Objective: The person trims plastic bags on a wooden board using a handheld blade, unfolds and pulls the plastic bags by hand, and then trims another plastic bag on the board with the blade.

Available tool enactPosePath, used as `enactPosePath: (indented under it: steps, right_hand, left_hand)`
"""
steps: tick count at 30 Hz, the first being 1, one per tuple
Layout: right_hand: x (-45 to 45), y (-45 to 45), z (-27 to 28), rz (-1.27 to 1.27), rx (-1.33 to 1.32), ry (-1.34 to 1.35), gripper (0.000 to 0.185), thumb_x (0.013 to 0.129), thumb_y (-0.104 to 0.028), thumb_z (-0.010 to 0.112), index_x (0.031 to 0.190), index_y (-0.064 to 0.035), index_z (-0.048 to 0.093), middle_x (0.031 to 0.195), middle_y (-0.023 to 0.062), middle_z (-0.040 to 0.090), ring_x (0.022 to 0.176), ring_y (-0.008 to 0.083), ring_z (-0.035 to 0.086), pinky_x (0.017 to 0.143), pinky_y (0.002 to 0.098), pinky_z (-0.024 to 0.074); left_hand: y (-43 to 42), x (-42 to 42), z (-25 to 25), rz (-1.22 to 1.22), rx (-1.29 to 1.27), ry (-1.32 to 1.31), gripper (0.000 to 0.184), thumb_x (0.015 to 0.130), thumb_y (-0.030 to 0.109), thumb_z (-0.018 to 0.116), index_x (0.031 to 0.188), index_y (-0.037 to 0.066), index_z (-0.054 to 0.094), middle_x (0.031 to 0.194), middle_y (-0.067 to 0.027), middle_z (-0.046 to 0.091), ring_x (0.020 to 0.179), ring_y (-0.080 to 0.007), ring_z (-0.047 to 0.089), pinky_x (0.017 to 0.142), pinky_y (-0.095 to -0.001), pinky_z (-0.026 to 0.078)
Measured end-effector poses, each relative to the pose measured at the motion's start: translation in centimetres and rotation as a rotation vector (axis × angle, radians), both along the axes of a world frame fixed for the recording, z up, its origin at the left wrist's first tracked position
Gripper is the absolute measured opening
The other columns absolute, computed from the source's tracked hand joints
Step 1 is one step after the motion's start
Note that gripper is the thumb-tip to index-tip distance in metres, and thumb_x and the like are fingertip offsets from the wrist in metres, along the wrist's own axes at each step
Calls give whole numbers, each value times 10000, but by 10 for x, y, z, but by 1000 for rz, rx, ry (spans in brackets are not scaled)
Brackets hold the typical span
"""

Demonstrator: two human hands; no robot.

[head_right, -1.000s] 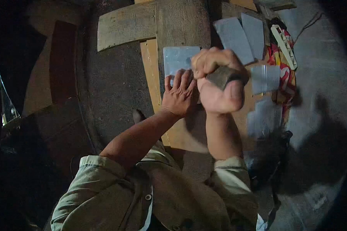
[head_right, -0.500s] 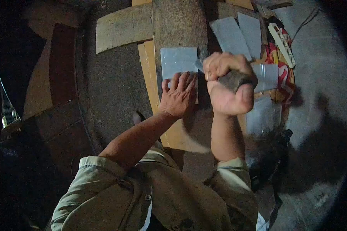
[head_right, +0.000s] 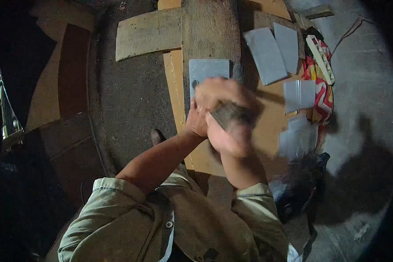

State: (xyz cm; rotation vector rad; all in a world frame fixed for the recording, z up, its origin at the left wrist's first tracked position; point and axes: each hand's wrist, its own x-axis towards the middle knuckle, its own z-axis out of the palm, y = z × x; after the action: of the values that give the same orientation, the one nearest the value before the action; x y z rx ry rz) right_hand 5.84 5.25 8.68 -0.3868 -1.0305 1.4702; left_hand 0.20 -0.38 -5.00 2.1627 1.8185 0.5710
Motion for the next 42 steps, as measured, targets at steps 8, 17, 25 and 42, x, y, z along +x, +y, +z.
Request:
enactPosePath:
  steps: [8,17,25,42]
  right_hand:
    - [10,14,3,108,263,85,576,822,-579,505,814,-6,454,665,102,430,609,206,400,581,358,317]
    - [22,27,-12,32,185,-90,596,833,-604,465,771,-12,436,655,95,431,582,202,393,559,353,328]
    - [36,34,-13,83,209,35,619,820,-596,547,788,19,486,682,87,458,616,191,433,588,323,342]
    - [50,31,-20,-24,219,-95,579,852,-594,430,792,-18,448,640,87,439,580,188,393,561,330,335]
  left_hand:
    - [2,-2,15,14,-61,4,407,852,275,474,1230,127,496,1095,-98,488,1148,-286,411,921,-462,292]
    - [4,-1,13,36,-38,96,369,847,261,489,1198,146,487,1209,-114,478,1141,-304,437,921,-482,313]
    - [6,-3,14,28,-62,32,377,852,244,465,1212,133,493,1236,-120,466,1172,-314,415,945,-486,310]
    - [-35,-2,12,-119,-56,118,417,839,214,477,1247,126,476,1264,-131,450,1180,-326,395,936,-495,296]
